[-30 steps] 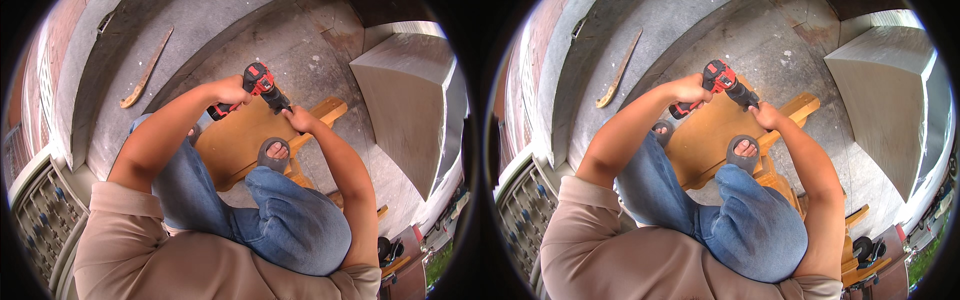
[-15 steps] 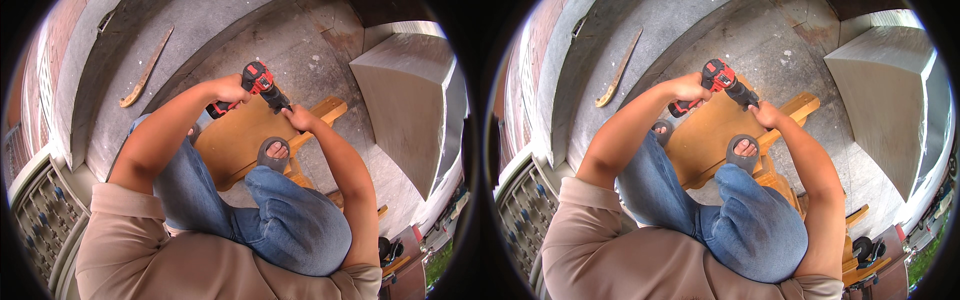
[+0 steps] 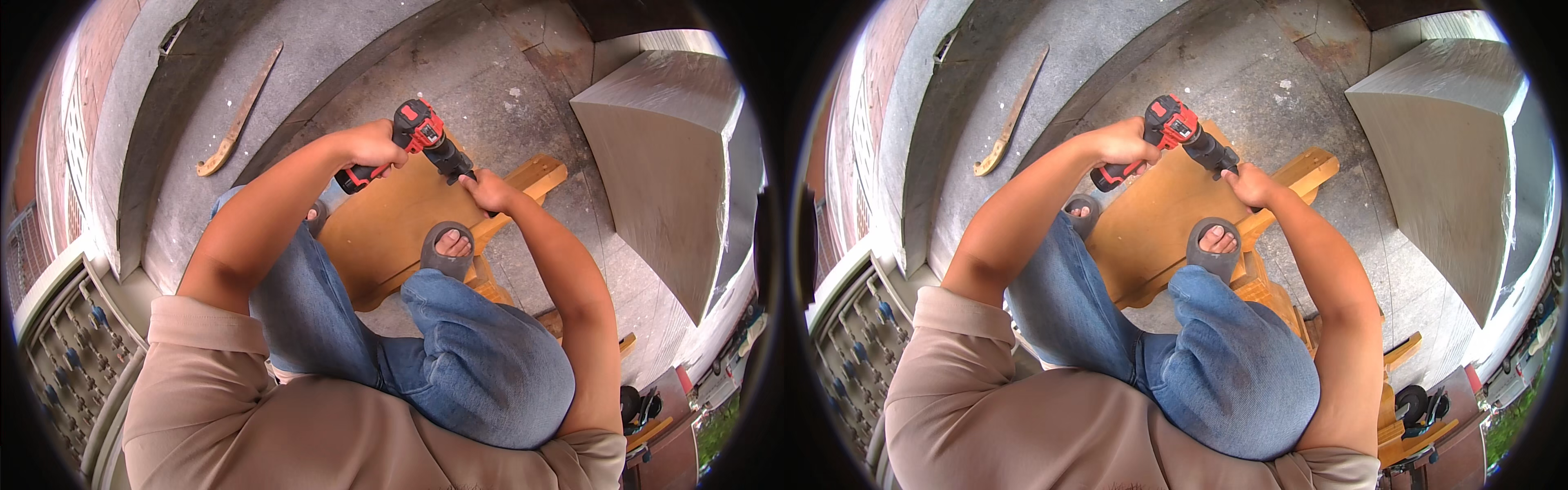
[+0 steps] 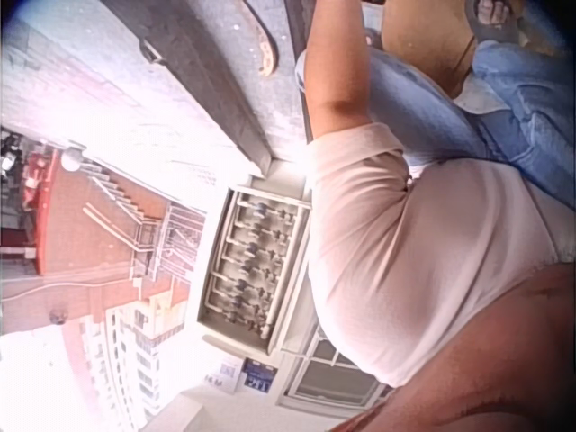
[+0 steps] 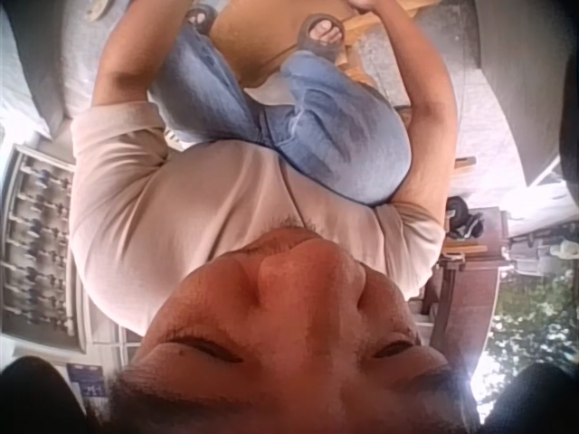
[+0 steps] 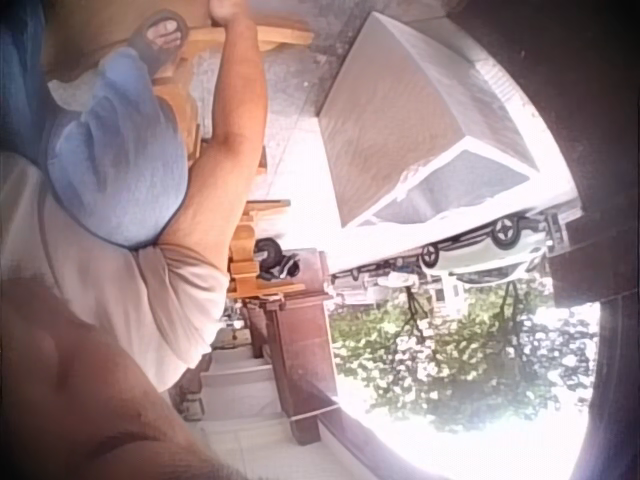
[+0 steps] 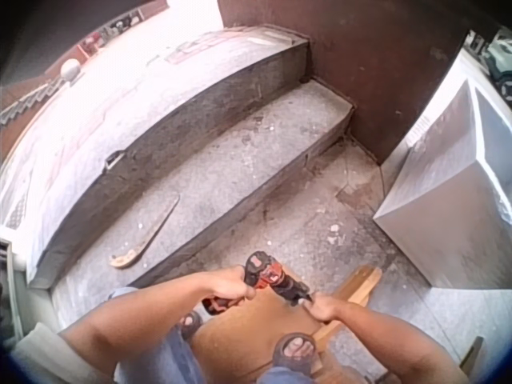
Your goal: The person retrieves a power drill and an attachment from a shop interior and carries them outside, where they sit on the ground to use the drill on a wooden furniture leg.
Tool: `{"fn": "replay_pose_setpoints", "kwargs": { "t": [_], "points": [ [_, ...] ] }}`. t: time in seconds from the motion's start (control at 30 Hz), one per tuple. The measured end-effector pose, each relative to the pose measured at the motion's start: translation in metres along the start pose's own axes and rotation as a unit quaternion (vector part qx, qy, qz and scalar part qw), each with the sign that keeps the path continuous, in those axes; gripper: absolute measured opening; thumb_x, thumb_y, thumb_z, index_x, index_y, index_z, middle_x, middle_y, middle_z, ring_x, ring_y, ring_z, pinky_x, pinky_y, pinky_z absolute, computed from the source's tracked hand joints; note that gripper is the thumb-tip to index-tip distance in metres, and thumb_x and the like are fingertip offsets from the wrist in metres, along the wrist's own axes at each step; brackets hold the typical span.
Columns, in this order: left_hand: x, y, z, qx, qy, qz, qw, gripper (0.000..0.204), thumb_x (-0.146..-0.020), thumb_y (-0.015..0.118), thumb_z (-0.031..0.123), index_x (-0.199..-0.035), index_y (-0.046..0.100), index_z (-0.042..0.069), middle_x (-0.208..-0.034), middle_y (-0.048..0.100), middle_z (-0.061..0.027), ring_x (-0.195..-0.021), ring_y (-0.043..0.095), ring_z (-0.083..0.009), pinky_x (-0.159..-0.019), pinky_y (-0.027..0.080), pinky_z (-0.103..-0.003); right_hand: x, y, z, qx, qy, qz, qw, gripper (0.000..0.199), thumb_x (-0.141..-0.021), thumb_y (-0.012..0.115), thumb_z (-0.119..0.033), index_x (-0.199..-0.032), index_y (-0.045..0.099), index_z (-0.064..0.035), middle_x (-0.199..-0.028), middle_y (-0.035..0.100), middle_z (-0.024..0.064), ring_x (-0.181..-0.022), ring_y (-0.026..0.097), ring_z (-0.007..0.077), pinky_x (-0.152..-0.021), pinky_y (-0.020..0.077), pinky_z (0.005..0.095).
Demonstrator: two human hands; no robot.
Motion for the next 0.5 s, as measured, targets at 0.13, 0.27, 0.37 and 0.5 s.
{"fn": "replay_pose_setpoints", "kwargs": {
  "t": [0.13, 0.27, 0.37, 0.5],
  "points": [
    [0.0021, -0.0003, 0.0002, 0.002, -0.006, -0.002, 1.000, 0.018, -0.080, 0.067, 0.009, -0.095, 0.063, -0.001, -0.068, 0.065, -0.0080, -0.058, 0.063, -0.0151, -0.054, 0.051, -0.033, -0.0003, 0.0007, 0.0002, 0.001, 0.004, 0.001, 1.000, 0.049, -0.109, 0.049, -0.037, -0.109, 0.057, 0.0117, -0.067, 0.065, 0.0173, -0.046, 0.065, 0.0273, -0.047, 0.0529, 0.0433],
    [0.0024, -0.0002, 0.0007, -0.006, -0.010, -0.001, 1.000, 0.018, -0.081, 0.066, 0.009, -0.095, 0.063, -0.001, -0.068, 0.065, -0.0079, -0.058, 0.062, -0.0151, -0.054, 0.051, -0.033, -0.0002, 0.0001, 0.0009, 0.002, 0.005, 0.006, 1.000, 0.050, -0.109, 0.050, -0.038, -0.109, 0.057, 0.0116, -0.067, 0.066, 0.0173, -0.047, 0.066, 0.0277, -0.049, 0.0536, 0.0436],
    [-0.0007, -0.0007, -0.0028, -0.008, -0.005, -0.006, 1.000, 0.019, -0.081, 0.066, 0.009, -0.097, 0.063, 0.000, -0.069, 0.065, -0.0078, -0.058, 0.062, -0.0150, -0.054, 0.051, -0.033, 0.0001, 0.0001, 0.0004, 0.007, 0.005, 0.007, 1.000, 0.050, -0.109, 0.050, -0.038, -0.109, 0.057, 0.0115, -0.067, 0.066, 0.0177, -0.047, 0.066, 0.0280, -0.050, 0.0543, 0.0438],
    [-0.0019, -0.0013, -0.0041, -0.009, -0.007, -0.007, 1.000, 0.021, -0.081, 0.067, 0.010, -0.099, 0.063, 0.000, -0.069, 0.065, -0.0076, -0.058, 0.062, -0.0147, -0.054, 0.050, -0.033, 0.0029, -0.0013, -0.0023, 0.009, 0.006, 0.004, 1.000, 0.049, -0.109, 0.049, -0.038, -0.110, 0.058, 0.0110, -0.067, 0.066, 0.0179, -0.047, 0.066, 0.0280, -0.050, 0.0545, 0.0437]
  ]
}}
Point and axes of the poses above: each hand's wrist, its own x-axis away from the middle knuckle, its own y-axis out of the palm, z = x × y, the point moved 7 cm from there along -x, towards the middle knuckle
